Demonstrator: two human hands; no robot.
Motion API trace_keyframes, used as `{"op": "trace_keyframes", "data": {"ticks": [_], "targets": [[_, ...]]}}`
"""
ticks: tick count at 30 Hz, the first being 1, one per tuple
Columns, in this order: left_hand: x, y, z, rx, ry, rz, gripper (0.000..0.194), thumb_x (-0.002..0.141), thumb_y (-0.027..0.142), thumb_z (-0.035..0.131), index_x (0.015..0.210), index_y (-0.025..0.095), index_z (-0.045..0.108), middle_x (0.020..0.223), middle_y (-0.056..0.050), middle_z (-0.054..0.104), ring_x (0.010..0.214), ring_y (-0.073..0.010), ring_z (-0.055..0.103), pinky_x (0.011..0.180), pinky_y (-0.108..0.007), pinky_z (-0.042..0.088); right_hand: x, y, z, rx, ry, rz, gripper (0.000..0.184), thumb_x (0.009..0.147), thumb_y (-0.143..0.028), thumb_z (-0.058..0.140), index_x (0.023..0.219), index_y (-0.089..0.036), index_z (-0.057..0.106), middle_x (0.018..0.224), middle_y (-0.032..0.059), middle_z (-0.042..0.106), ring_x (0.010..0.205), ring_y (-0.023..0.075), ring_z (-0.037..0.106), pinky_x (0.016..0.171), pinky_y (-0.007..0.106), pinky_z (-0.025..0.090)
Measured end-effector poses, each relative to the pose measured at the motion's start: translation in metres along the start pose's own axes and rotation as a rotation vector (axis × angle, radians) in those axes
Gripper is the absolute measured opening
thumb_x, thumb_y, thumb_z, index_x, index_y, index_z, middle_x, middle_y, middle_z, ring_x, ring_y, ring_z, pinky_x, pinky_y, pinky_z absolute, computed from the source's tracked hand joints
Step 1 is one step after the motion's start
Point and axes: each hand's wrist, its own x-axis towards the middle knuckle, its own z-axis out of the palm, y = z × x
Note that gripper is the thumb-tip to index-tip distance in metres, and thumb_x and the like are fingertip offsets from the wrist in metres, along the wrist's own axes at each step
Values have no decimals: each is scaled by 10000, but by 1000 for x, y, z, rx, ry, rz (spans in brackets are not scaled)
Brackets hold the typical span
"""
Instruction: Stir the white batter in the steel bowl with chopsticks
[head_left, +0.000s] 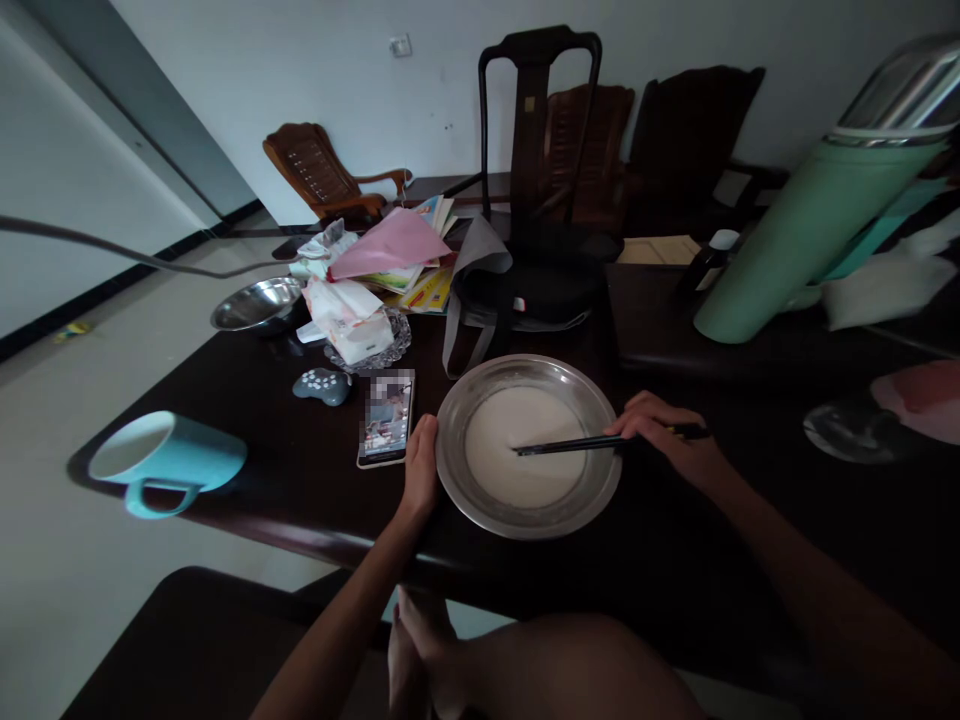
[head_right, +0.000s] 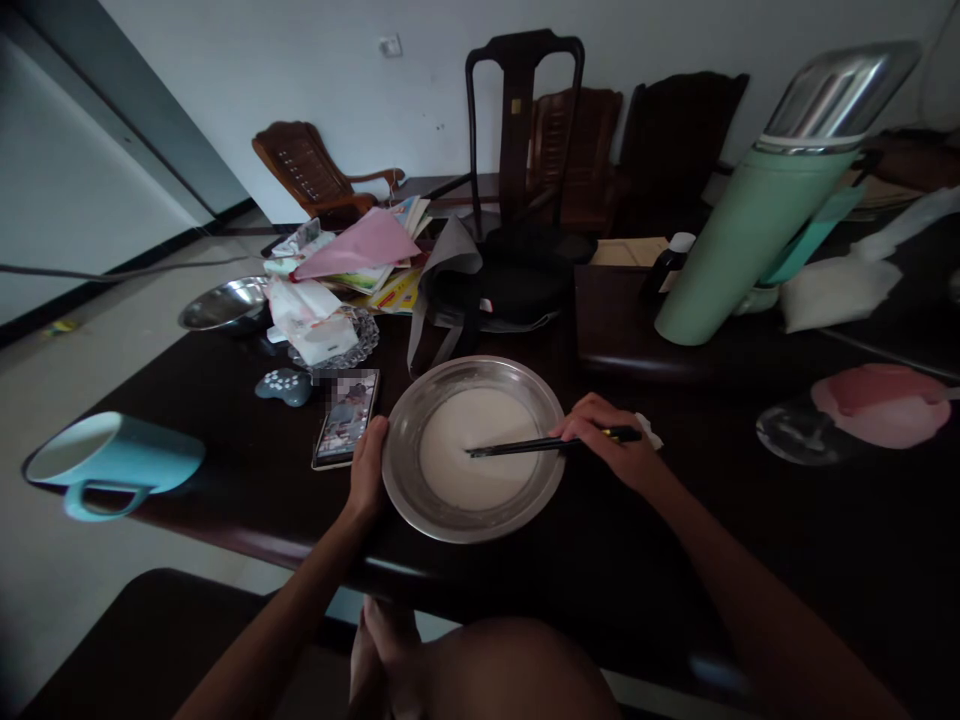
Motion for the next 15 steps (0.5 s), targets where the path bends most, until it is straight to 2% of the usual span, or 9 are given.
{"op": "trace_keyframes", "data": {"ticks": [2, 6, 11, 15], "targets": [[-1, -1, 0, 10, -10, 23, 427, 815, 603, 512, 639, 219, 445, 662, 27, 432, 658, -139, 412, 651, -258, 424, 0, -1, 1, -37, -5, -20, 212, 920, -321, 569, 779, -278, 721, 869, 21, 753, 860, 214, 633, 792, 367, 500], [-3, 1, 0, 26, -23, 41, 449, 818, 620, 495, 633, 217, 432, 663, 27, 420, 652, -134, 393, 643, -256, 420, 1, -1, 0, -16, 93, 16, 287, 945, -326, 521, 725, -267, 695, 814, 17, 736, 800, 199, 628, 766, 357, 498], [-3, 3, 0, 53, -35, 52, 444, 822, 616, 470, 624, 224, 400, 648, 27, 403, 649, -136, 383, 622, -256, 417, 1, 0, 2, -37, 5, -15, 230, 928, -320, 554, 762, -273, 707, 859, 18, 755, 855, 213, 626, 793, 366, 493], [-2, 3, -1, 70, -30, 63, 435, 822, 613, 458, 626, 226, 416, 657, 23, 422, 667, -143, 403, 638, -260, 424, 1, -1, 1, -38, 94, 19, 270, 937, -327, 536, 732, -266, 701, 825, 21, 741, 817, 207, 632, 777, 364, 494]]}}
